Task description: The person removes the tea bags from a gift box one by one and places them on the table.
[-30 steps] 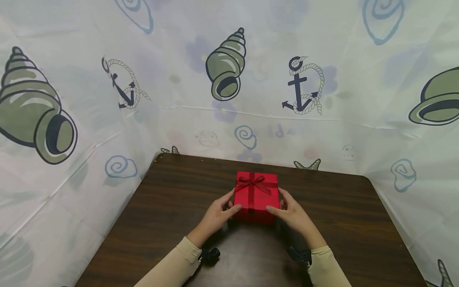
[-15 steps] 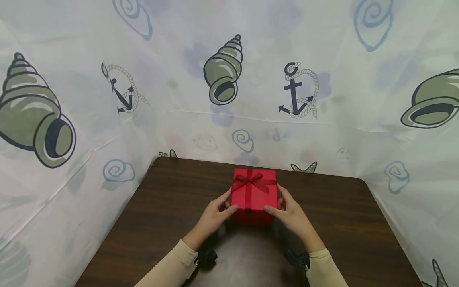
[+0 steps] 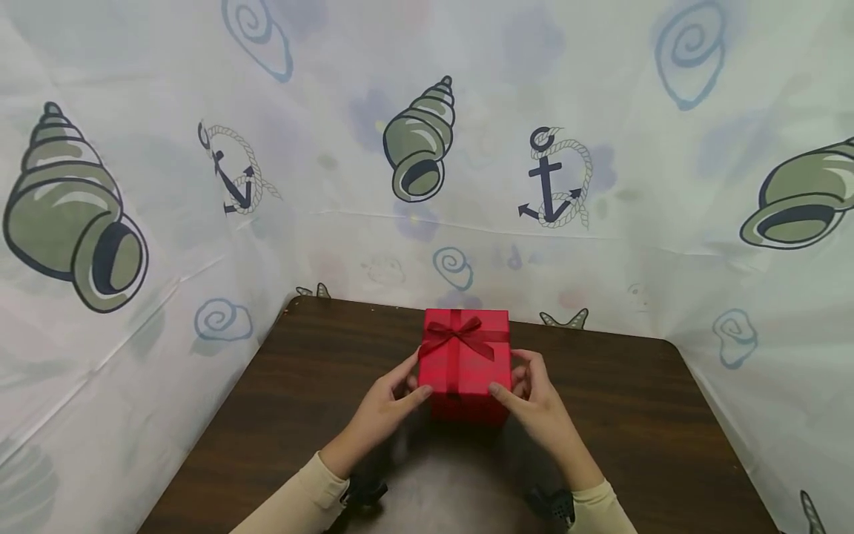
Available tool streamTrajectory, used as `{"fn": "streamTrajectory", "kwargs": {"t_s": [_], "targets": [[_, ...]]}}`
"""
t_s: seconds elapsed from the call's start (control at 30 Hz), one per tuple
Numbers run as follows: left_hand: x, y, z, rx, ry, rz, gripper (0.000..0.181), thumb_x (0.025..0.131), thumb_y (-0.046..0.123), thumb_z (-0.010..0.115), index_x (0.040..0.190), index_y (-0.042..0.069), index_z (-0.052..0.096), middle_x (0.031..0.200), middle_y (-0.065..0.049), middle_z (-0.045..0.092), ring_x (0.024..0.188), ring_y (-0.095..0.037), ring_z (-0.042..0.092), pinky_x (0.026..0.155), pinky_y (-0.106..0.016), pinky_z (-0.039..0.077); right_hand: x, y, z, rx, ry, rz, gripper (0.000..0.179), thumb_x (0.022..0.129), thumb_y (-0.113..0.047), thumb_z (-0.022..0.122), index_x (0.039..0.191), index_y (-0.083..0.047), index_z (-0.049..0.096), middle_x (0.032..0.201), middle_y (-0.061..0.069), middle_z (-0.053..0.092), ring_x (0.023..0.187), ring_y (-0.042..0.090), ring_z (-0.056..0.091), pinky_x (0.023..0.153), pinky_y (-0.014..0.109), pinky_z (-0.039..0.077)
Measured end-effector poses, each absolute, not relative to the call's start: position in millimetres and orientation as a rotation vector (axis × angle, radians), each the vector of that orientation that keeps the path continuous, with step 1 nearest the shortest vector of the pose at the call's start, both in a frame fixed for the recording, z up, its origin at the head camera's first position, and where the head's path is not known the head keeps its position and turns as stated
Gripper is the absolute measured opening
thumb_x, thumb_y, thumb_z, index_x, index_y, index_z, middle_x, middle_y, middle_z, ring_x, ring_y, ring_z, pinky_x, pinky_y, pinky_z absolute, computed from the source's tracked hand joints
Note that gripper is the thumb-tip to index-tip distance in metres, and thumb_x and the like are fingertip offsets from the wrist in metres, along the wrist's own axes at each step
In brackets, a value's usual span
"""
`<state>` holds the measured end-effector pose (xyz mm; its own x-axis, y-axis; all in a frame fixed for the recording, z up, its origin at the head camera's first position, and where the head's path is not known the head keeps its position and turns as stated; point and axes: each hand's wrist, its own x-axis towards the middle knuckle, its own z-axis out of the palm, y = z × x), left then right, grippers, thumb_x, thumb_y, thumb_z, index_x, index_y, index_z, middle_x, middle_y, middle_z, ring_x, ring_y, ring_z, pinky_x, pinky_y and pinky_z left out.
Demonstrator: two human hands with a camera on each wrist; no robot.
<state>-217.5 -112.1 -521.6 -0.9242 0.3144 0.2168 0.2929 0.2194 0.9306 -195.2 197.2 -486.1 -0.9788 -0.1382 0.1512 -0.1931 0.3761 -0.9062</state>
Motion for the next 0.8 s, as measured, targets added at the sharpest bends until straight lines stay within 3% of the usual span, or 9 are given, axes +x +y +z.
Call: {"fn": "streamTrajectory", "kwargs": {"t_s": [0.17, 0.43, 0.63, 0.8], "targets": [[-212.4, -132.2, -521.4, 0.651, 2.481, 1.881, 0.068, 0.103, 0.030, 0.078, 0.165, 0.029, 0.049, 0.093, -0.004, 0.064, 0.073, -0.021, 0.058, 0.065, -0.026, 0.051, -192.3, 180.3, -481.2, 0.420, -2.496, 1.773, 0.071, 0.102, -0.026, 0.078, 0.160, -0.016, 0.039, 0.121, 0.014, 0.063, 0.093, 0.024, 0.064, 0.075, 0.028, 0.058], [-212.3, -167.0, -524.7, 0.721, 2.532, 1.973, 0.069, 0.103, 0.017, 0.077, 0.166, 0.024, 0.049, 0.091, -0.004, 0.060, 0.073, -0.015, 0.056, 0.063, -0.027, 0.050, -193.9, 143.5, -477.7, 0.420, -2.433, 1.891, 0.073, 0.102, -0.022, 0.079, 0.163, -0.018, 0.040, 0.128, 0.016, 0.061, 0.090, 0.022, 0.062, 0.074, 0.025, 0.056], [-215.3, -193.2, -531.0, 0.718, 2.561, 1.981, 0.068, 0.103, 0.011, 0.075, 0.166, 0.020, 0.049, 0.093, -0.005, 0.060, 0.073, -0.015, 0.059, 0.063, -0.028, 0.052, -197.3, 115.2, -480.6, 0.407, -2.412, 1.895, 0.075, 0.101, -0.024, 0.081, 0.164, -0.021, 0.042, 0.142, 0.011, 0.054, 0.094, 0.023, 0.058, 0.074, 0.023, 0.054], [-213.4, -213.3, -540.4, 0.707, 2.562, 2.004, 0.066, 0.104, 0.006, 0.073, 0.165, 0.013, 0.049, 0.094, -0.007, 0.060, 0.071, -0.016, 0.060, 0.063, -0.030, 0.056, -200.0, 93.0, -486.9, 0.370, -2.441, 1.838, 0.071, 0.099, -0.028, 0.084, 0.160, -0.022, 0.048, 0.137, 0.008, 0.053, 0.088, 0.020, 0.060, 0.071, 0.025, 0.053]]}}
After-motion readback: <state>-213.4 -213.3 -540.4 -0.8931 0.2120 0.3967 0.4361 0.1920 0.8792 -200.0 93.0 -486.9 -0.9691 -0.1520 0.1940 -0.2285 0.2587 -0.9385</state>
